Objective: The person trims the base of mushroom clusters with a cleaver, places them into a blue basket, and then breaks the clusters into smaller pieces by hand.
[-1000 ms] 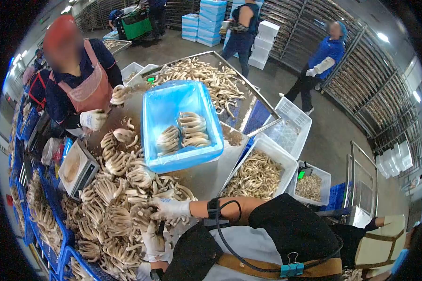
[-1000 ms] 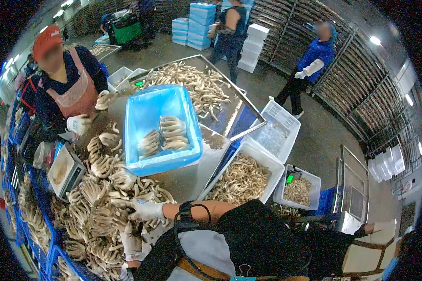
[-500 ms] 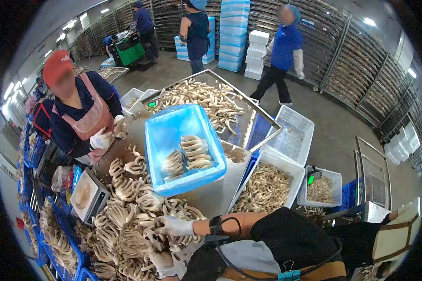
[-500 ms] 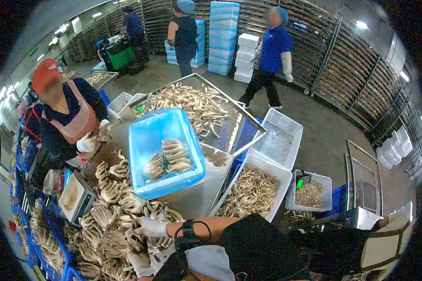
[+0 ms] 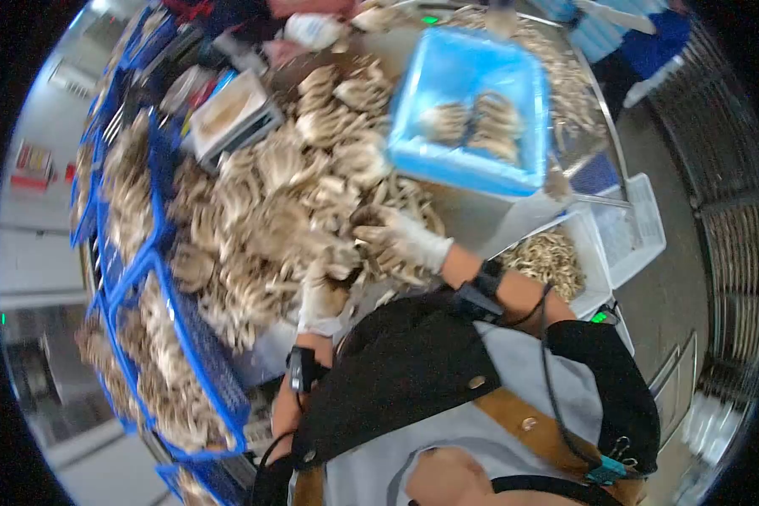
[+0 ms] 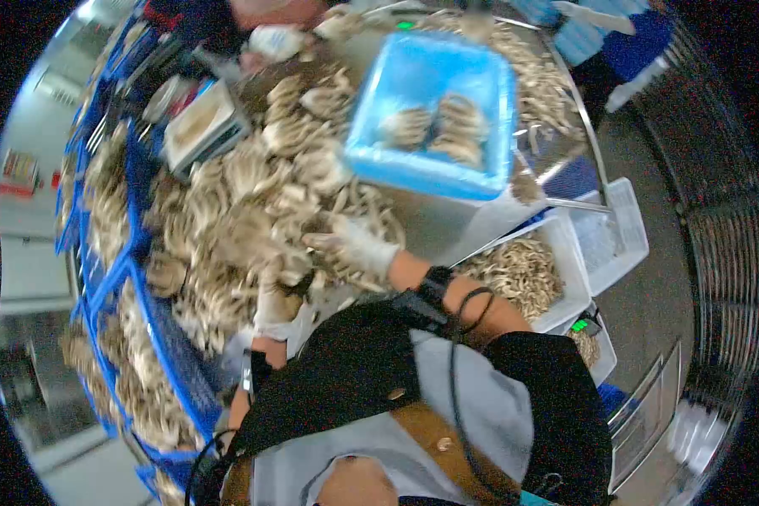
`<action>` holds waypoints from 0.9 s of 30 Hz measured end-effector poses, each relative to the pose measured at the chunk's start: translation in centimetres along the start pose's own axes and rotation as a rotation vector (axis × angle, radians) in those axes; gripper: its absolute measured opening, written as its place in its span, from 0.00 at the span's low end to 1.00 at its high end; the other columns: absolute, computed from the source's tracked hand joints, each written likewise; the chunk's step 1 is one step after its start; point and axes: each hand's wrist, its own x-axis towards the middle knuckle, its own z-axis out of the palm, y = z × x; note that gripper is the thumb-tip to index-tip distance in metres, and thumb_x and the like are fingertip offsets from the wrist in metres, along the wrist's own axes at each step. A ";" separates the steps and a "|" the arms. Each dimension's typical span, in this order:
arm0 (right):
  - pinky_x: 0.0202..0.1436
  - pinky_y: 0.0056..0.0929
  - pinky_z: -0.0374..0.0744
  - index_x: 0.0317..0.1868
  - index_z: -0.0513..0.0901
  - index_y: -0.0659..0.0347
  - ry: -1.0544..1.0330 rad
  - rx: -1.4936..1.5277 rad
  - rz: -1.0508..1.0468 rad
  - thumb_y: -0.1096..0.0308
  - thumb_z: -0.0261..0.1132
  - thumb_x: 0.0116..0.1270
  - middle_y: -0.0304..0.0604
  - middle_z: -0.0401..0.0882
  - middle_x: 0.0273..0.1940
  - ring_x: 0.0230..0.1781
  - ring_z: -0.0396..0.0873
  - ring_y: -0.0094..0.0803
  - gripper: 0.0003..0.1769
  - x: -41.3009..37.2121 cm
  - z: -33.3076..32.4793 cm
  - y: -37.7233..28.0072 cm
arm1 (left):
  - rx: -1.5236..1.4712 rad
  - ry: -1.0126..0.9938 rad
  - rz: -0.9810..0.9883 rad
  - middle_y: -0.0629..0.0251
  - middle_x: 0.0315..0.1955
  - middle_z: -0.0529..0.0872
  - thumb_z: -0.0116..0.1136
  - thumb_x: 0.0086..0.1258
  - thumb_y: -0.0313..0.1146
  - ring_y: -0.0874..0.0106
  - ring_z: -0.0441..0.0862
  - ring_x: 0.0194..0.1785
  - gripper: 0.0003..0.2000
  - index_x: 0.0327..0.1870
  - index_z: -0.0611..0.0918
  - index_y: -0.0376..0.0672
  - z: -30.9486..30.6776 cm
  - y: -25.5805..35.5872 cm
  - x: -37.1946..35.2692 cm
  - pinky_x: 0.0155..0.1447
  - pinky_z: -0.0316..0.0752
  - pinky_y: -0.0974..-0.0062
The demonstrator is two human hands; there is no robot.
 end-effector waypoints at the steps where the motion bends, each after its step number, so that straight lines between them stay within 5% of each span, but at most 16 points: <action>1: 0.50 0.31 0.79 0.62 0.73 0.64 -0.077 -0.001 0.090 0.60 0.66 0.67 0.50 0.81 0.50 0.48 0.79 0.34 0.26 -0.4 0.6 -0.7 | 0.114 -0.005 -0.119 0.64 0.47 0.83 0.57 0.71 0.33 0.69 0.82 0.47 0.13 0.53 0.78 0.39 1.6 0.4 -1.3 0.53 0.79 0.69; 3: 0.61 0.30 0.71 0.65 0.71 0.64 -0.121 -0.192 0.089 0.56 0.68 0.65 0.49 0.80 0.55 0.55 0.76 0.35 0.33 -0.9 1.4 -1.5 | 0.245 -0.073 -0.170 0.64 0.47 0.84 0.57 0.70 0.32 0.69 0.83 0.48 0.13 0.53 0.78 0.40 3.8 0.3 -2.4 0.54 0.80 0.67; 7: 0.58 0.31 0.73 0.57 0.75 0.67 0.114 0.278 0.111 0.61 0.66 0.68 0.40 0.81 0.45 0.46 0.75 0.28 0.23 -0.3 1.0 -0.7 | 0.086 0.101 -0.066 0.62 0.47 0.84 0.60 0.69 0.36 0.68 0.83 0.49 0.18 0.57 0.77 0.40 4.5 0.8 -1.3 0.56 0.80 0.65; 9: 0.56 0.27 0.73 0.56 0.74 0.66 -0.021 0.121 0.104 0.61 0.65 0.69 0.41 0.79 0.46 0.49 0.74 0.26 0.22 -0.5 1.1 -1.7 | 0.156 0.026 -0.078 0.61 0.45 0.85 0.59 0.67 0.28 0.67 0.84 0.48 0.18 0.57 0.76 0.38 2.1 -0.4 -0.8 0.55 0.80 0.68; 12: 0.55 0.27 0.73 0.54 0.74 0.66 -0.115 -0.189 0.113 0.60 0.66 0.67 0.40 0.79 0.46 0.48 0.74 0.27 0.22 0.1 1.2 -1.4 | 0.318 0.029 0.000 0.60 0.36 0.84 0.60 0.66 0.26 0.69 0.83 0.39 0.06 0.41 0.78 0.39 2.8 -1.4 -0.4 0.41 0.78 0.74; 13: 0.56 0.27 0.72 0.54 0.74 0.68 0.052 -0.027 -0.013 0.62 0.66 0.66 0.42 0.78 0.47 0.48 0.74 0.29 0.21 1.2 1.6 0.0 | 0.308 0.051 -0.028 0.60 0.39 0.84 0.58 0.67 0.25 0.68 0.82 0.43 0.09 0.46 0.77 0.40 2.6 -1.2 -0.2 0.46 0.79 0.71; 15: 0.59 0.30 0.71 0.54 0.73 0.71 0.030 -0.016 0.181 0.60 0.62 0.69 0.48 0.76 0.50 0.51 0.73 0.34 0.22 1.0 0.9 -0.1 | 0.286 0.097 -0.088 0.60 0.46 0.83 0.54 0.69 0.23 0.65 0.82 0.52 0.15 0.56 0.77 0.40 2.0 -0.7 -0.3 0.55 0.80 0.63; 17: 0.59 0.33 0.70 0.61 0.68 0.71 -0.096 -0.372 -0.064 0.54 0.56 0.72 0.53 0.73 0.51 0.51 0.72 0.40 0.29 0.9 1.1 2.6 | 0.386 -0.027 -0.159 0.61 0.53 0.80 0.54 0.73 0.26 0.65 0.82 0.52 0.17 0.62 0.72 0.42 4.3 -0.8 -1.4 0.54 0.80 0.63; 21: 0.60 0.34 0.71 0.69 0.61 0.69 -0.284 -0.559 -0.132 0.46 0.53 0.74 0.54 0.72 0.49 0.48 0.71 0.40 0.37 1.8 -0.2 3.5 | 0.300 0.003 -0.068 0.61 0.53 0.81 0.54 0.74 0.31 0.63 0.81 0.53 0.14 0.59 0.75 0.42 3.7 -1.9 -1.1 0.56 0.80 0.60; 22: 0.62 0.30 0.72 0.68 0.65 0.69 -0.256 -0.535 0.289 0.43 0.55 0.73 0.50 0.75 0.48 0.49 0.73 0.37 0.38 2.2 -0.4 2.9 | 0.266 0.041 -0.062 0.61 0.53 0.81 0.55 0.74 0.32 0.63 0.81 0.53 0.14 0.58 0.74 0.42 3.5 -1.9 -1.1 0.57 0.80 0.60; 23: 0.56 0.23 0.74 0.68 0.65 0.67 -0.136 -0.237 0.279 0.44 0.57 0.73 0.45 0.76 0.49 0.48 0.74 0.30 0.37 0.0 0.1 -1.3 | 0.209 0.070 -0.094 0.60 0.52 0.81 0.54 0.75 0.35 0.62 0.82 0.51 0.15 0.58 0.74 0.42 3.8 -1.8 -1.1 0.55 0.81 0.59; 25: 0.53 0.19 0.76 0.70 0.63 0.66 -0.067 -0.140 0.093 0.51 0.60 0.73 0.43 0.76 0.52 0.50 0.75 0.25 0.35 0.2 -0.6 2.0 | 0.098 0.121 -0.152 0.59 0.49 0.82 0.54 0.76 0.40 0.61 0.83 0.47 0.17 0.58 0.74 0.41 4.4 -1.5 -0.8 0.52 0.82 0.56; 27: 0.51 0.24 0.75 0.61 0.72 0.66 -0.047 0.139 -0.008 0.56 0.59 0.74 0.41 0.79 0.49 0.47 0.74 0.25 0.25 -0.1 -0.7 3.7 | 0.110 0.140 -0.145 0.59 0.48 0.82 0.53 0.76 0.41 0.60 0.83 0.46 0.17 0.59 0.73 0.41 4.0 -1.6 -0.7 0.52 0.82 0.55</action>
